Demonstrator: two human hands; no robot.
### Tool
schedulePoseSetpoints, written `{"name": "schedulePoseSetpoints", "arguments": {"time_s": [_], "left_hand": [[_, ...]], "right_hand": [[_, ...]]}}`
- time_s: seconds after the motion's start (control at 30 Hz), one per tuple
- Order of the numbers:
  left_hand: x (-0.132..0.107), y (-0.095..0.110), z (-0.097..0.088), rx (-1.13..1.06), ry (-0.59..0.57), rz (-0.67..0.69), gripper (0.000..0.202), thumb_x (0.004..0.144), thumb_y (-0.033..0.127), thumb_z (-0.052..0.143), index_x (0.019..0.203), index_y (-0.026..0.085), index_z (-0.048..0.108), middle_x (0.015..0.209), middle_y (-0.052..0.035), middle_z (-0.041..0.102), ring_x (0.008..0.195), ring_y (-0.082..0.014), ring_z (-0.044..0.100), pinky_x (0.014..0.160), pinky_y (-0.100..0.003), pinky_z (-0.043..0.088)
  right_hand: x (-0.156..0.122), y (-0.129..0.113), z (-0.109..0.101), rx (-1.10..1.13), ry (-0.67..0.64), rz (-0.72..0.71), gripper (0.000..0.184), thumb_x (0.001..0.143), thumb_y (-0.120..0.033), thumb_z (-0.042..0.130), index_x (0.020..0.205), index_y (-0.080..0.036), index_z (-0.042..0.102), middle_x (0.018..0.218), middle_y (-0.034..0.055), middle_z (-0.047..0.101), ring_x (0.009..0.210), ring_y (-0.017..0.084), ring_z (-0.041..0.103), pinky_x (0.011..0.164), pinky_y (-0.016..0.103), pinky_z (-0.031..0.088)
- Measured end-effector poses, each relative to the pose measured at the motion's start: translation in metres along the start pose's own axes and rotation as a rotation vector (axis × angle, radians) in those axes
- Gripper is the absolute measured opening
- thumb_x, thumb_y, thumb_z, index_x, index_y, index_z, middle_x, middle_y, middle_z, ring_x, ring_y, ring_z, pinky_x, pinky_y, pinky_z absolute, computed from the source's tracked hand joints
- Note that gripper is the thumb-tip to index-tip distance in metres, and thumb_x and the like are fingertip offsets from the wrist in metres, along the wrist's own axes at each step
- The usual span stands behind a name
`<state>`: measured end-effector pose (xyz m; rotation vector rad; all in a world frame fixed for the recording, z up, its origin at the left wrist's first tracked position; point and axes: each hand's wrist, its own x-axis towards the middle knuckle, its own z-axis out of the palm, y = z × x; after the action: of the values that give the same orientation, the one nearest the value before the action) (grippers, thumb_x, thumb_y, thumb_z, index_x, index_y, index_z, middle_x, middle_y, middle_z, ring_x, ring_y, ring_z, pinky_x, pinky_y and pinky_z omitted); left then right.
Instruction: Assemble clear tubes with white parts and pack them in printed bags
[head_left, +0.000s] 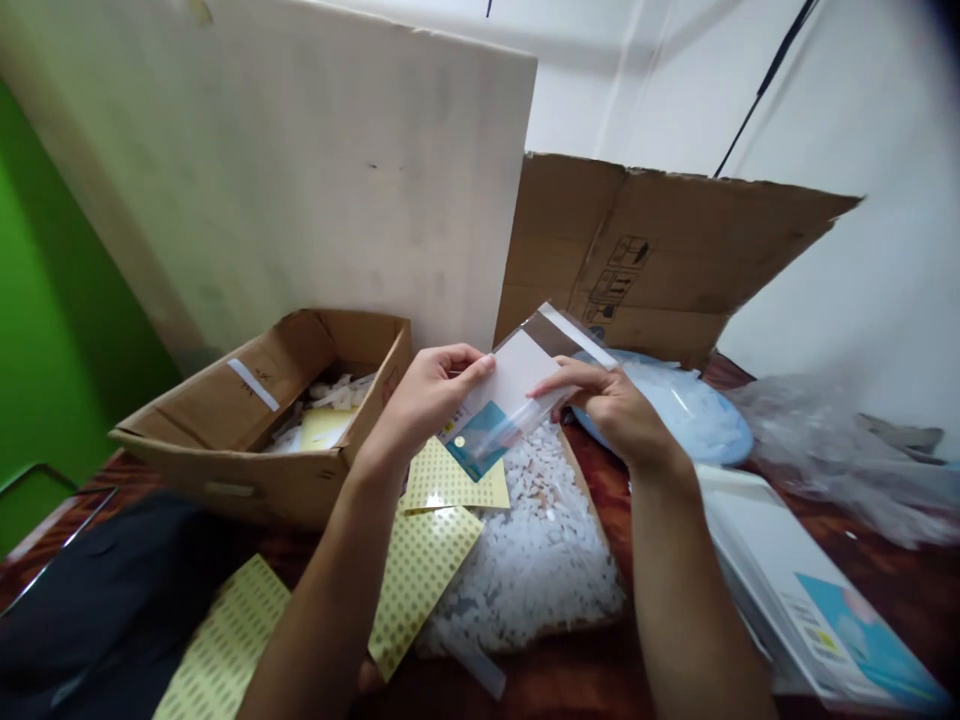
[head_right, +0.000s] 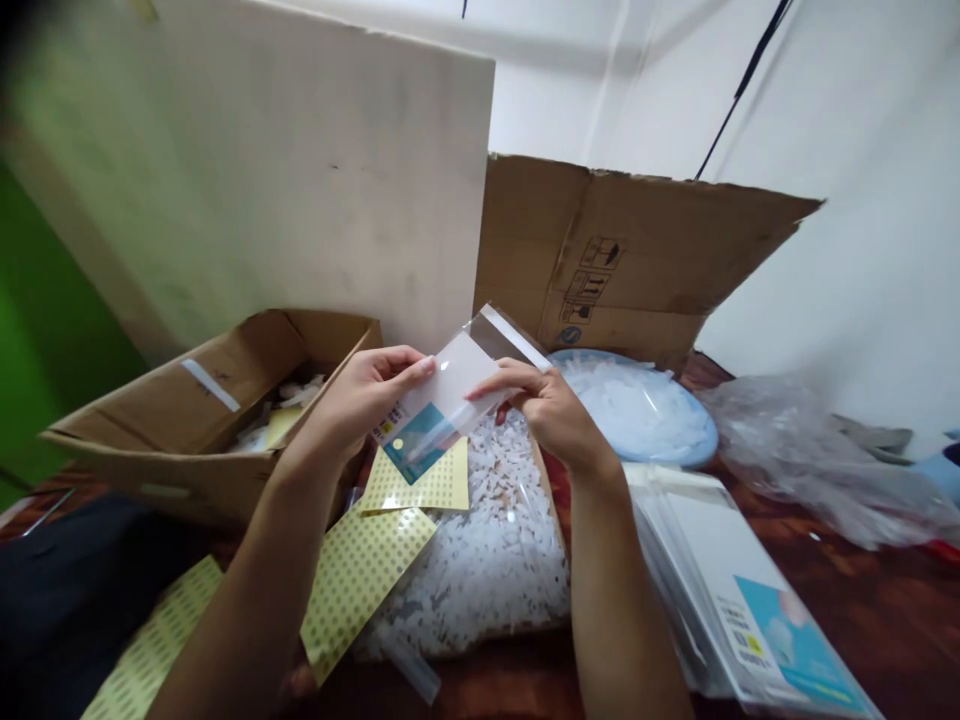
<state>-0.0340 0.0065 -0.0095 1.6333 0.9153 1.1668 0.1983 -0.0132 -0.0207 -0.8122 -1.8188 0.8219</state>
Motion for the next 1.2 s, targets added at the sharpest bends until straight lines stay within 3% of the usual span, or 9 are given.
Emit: {"name": "schedulePoseSetpoints", "arguments": {"time_s": [0.23,0.3,0.33,0.43,0.57,0.73,0.87,1.0,1.2], "left_hand": [[0.009,-0.010,-0.013,0.137,0.232,0.107,0.030,0.089,0.045,0.066,0.083,0.015,0.069,0.073,-0.0030,0.064,0.061,-0.0128,0.052,0.053,-0.023,0.038],[0.011,-0.013,-0.019,0.167,0.311,0.116,0.030,0.089,0.045,0.064,0.082,0.016,0.066,0.071,-0.0016,0.061,0.060,-0.0130,0.050,0.053,-0.023,0.037],[0.012,-0.014,-0.021,0.165,0.334,0.111,0.030,0.089,0.045,0.062,0.081,0.016,0.064,0.069,-0.0010,0.059,0.059,-0.0130,0.048,0.053,-0.023,0.036],[0.013,-0.015,-0.026,0.145,0.355,0.090,0.028,0.090,0.044,0.060,0.081,0.018,0.060,0.068,-0.0003,0.057,0.059,-0.0135,0.047,0.053,-0.023,0.036],[0.012,-0.015,-0.025,0.151,0.335,0.090,0.027,0.090,0.044,0.059,0.081,0.018,0.059,0.070,-0.0006,0.057,0.059,-0.0135,0.047,0.053,-0.023,0.036],[0.009,-0.012,-0.025,0.163,0.280,0.087,0.031,0.089,0.046,0.062,0.082,0.016,0.064,0.070,-0.0006,0.058,0.059,-0.0126,0.048,0.052,-0.023,0.037],[0.008,-0.009,-0.026,0.187,0.212,0.081,0.032,0.088,0.046,0.065,0.082,0.015,0.070,0.072,-0.0029,0.063,0.060,-0.0127,0.051,0.052,-0.022,0.038],[0.005,-0.006,-0.023,0.232,0.054,0.074,0.028,0.087,0.043,0.068,0.082,0.016,0.075,0.072,-0.0043,0.068,0.060,-0.0131,0.054,0.050,-0.021,0.039],[-0.003,0.005,-0.010,0.179,-0.033,0.017,0.031,0.088,0.047,0.069,0.082,0.017,0.077,0.061,-0.0026,0.061,0.048,-0.0112,0.047,0.039,-0.021,0.029]], "right_hand": [[0.012,0.040,0.005,0.048,0.285,0.081,0.032,0.090,-0.028,0.061,0.122,-0.024,0.064,0.110,0.0054,0.067,0.070,0.014,0.061,0.059,0.027,0.050],[0.013,0.063,0.005,-0.305,0.182,0.273,0.026,0.091,-0.028,0.059,0.115,-0.020,0.065,0.107,0.0071,0.069,0.074,0.016,0.063,0.061,0.027,0.050],[0.013,0.075,0.007,-0.502,0.002,0.399,0.021,0.091,-0.027,0.061,0.110,-0.021,0.068,0.105,0.0062,0.070,0.081,0.017,0.065,0.068,0.026,0.051],[0.009,0.106,0.019,-0.600,-0.220,0.566,0.017,0.064,-0.017,0.087,0.073,-0.019,0.072,0.071,0.0030,0.070,0.068,0.020,0.065,0.064,0.027,0.050],[0.006,0.127,0.036,-0.611,-0.304,0.649,0.025,0.055,-0.005,0.085,0.054,-0.019,0.065,0.048,-0.0029,0.060,0.055,0.017,0.062,0.060,0.025,0.049],[0.011,0.116,0.018,-0.476,-0.093,0.482,0.006,0.074,-0.017,0.077,0.070,-0.017,0.072,0.063,0.0022,0.070,0.060,0.017,0.066,0.059,0.025,0.051],[0.012,0.086,-0.013,-0.326,0.282,0.255,0.031,0.098,-0.039,0.052,0.110,-0.016,0.069,0.092,0.0084,0.074,0.079,0.020,0.072,0.069,0.030,0.058],[0.007,0.049,-0.026,0.148,0.602,-0.067,0.028,0.089,-0.043,0.074,0.105,-0.020,0.070,0.087,0.0049,0.073,0.080,0.021,0.074,0.068,0.032,0.060],[0.006,0.026,-0.010,0.269,0.602,-0.178,0.027,0.083,-0.038,0.083,0.104,-0.025,0.072,0.093,0.0027,0.073,0.079,0.019,0.072,0.068,0.031,0.060]]}}
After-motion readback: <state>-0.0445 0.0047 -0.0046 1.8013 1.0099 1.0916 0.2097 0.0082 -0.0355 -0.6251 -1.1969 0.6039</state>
